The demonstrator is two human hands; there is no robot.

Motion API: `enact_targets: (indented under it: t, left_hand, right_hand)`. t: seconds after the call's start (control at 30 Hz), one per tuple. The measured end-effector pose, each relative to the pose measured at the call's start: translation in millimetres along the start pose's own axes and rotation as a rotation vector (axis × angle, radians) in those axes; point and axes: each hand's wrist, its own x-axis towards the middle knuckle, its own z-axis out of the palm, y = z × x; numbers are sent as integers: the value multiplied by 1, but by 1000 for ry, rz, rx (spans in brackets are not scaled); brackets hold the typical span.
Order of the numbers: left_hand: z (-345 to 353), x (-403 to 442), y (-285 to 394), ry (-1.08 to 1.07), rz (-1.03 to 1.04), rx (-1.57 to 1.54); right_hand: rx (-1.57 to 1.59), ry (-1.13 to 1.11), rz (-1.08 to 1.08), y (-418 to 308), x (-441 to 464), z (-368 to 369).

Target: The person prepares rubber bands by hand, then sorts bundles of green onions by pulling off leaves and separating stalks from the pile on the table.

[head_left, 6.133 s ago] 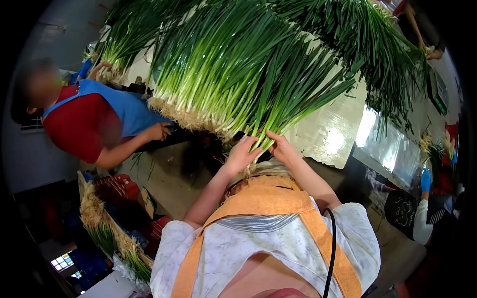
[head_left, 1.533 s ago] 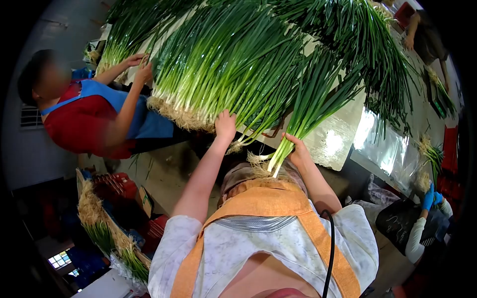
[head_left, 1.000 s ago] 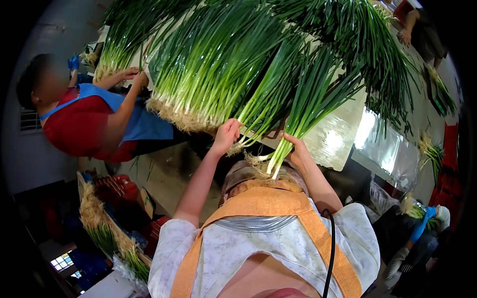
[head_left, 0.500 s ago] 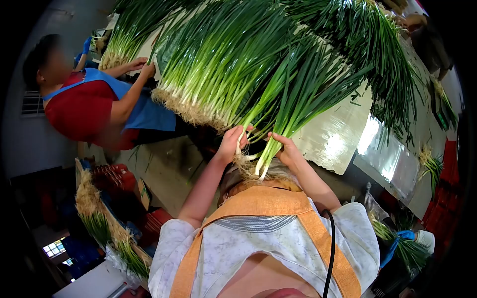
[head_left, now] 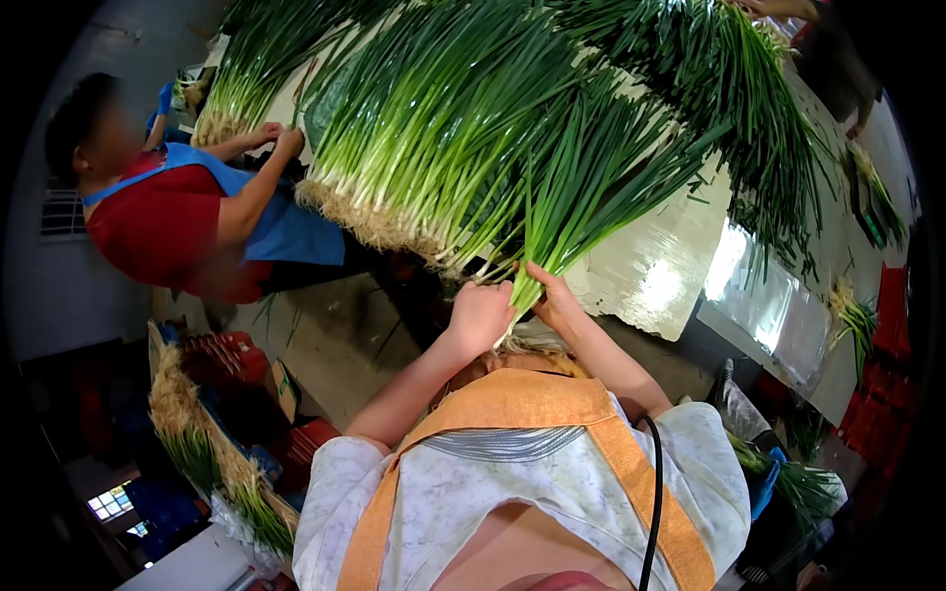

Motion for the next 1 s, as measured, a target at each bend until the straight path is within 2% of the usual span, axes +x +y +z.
enact_targets:
  t: [0.03,0.13,0.17,0.2,0.27,0.37,0.5,0.6,0.73,0.87,1.0]
  left_hand:
    - [-4,0,4,-8,18,8]
    - [-28,12,0,-206,-19,-189]
    - [-27,20,-4,-112,-60,-345]
    - [-29,31,-10,-134,-170,-401]
    - [-15,52,-20,45,-173,-339]
    - [25,76,-32,-30,-206,-476]
    - [68,76,-40,61,-284,-853]
    - [44,66,-23,45,-398,-890]
    - [27,55,-10,135,-366,-641]
    - [21,43,0,200,-277,-743]
    - [27,28,-4,193,-126,-730]
  right_hand:
    - [0,-18,-18,0,-2,2]
    - [16,-47,-4,-3,1,0]
    - [24,-52,12,-3,2,-2]
    - [36,-66,20,-3,2,-4]
    - [55,-98,33,-3,2,-5]
    - [0,-61,-3,-6,-4,0]
    - [-28,-47,-61,-7,-13,2]
    - [-52,-88,-85,-6,-14,2]
    - [-61,-119,-80,-7,-16,4]
    - [101,-95,-21,-4,-12,-2]
    - [59,-68,10,-4,-7,-2]
